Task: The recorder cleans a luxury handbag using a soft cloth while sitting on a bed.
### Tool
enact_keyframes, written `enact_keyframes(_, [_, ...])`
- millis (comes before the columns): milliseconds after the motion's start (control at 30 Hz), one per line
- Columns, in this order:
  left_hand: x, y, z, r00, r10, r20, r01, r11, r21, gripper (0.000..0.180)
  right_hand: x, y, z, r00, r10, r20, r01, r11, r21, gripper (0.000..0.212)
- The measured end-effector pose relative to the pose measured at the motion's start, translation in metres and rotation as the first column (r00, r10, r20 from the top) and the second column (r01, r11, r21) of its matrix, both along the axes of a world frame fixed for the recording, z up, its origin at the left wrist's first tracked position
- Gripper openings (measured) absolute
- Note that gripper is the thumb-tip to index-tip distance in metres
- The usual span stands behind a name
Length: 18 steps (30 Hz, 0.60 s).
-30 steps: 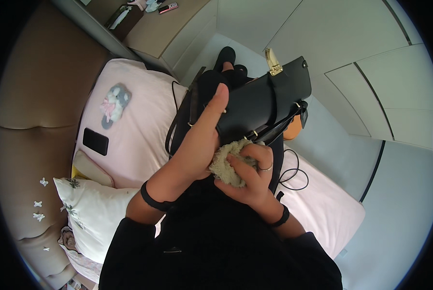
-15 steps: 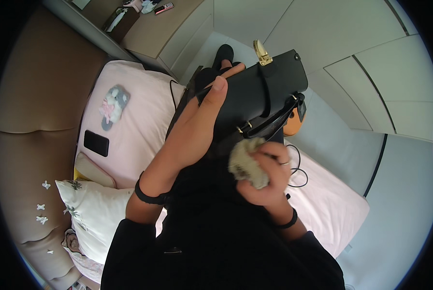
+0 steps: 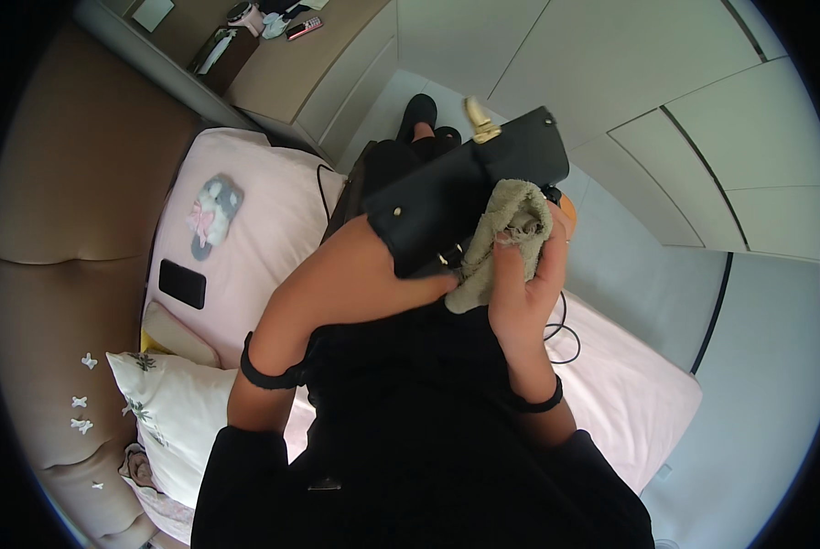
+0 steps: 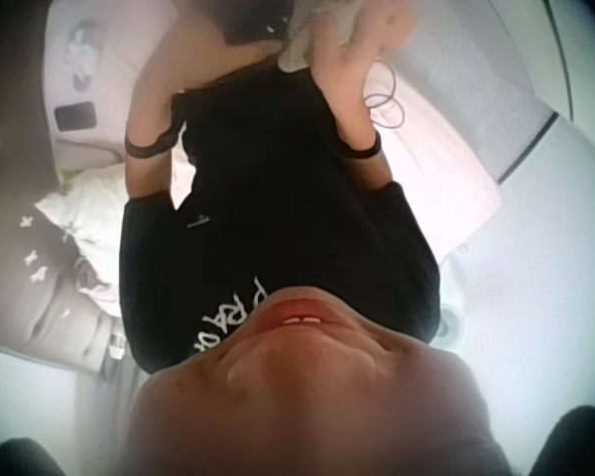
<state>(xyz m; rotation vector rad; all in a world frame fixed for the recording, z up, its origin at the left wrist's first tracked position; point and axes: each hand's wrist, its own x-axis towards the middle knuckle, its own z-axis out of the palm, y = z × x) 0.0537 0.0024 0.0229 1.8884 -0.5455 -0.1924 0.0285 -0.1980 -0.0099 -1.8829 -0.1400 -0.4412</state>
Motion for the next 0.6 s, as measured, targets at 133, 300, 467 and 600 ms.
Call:
enact_keyframes(133, [-0.011,-0.004,-0.003,0.994,0.031,0.103,-0.053,0.974,0.219,0.044,0.005,0.002,0.004,0.996,0.025,-0.087,-0.008,0.982,0.189,0.037])
enact_keyframes(300, [-0.011,-0.002,-0.007,0.986,0.113,0.121,-0.136,0.97,0.2,0.041,-0.007,-0.018,0.004,0.978,-0.062,-0.2,0.112,0.961,0.252,0.039])
enact_keyframes(467, [-0.001,0.005,-0.006,0.987,0.083,-0.137,-0.09,0.995,-0.046,0.045,-0.023,-0.03,0.013,0.976,-0.201,0.078,0.181,0.96,0.212,0.042])
enact_keyframes(600, [0.003,0.008,-0.009,0.848,0.134,-0.512,-0.281,0.934,-0.22,0.043,-0.044,-0.015,-0.002,0.938,0.189,0.291,-0.108,0.957,-0.27,0.053])
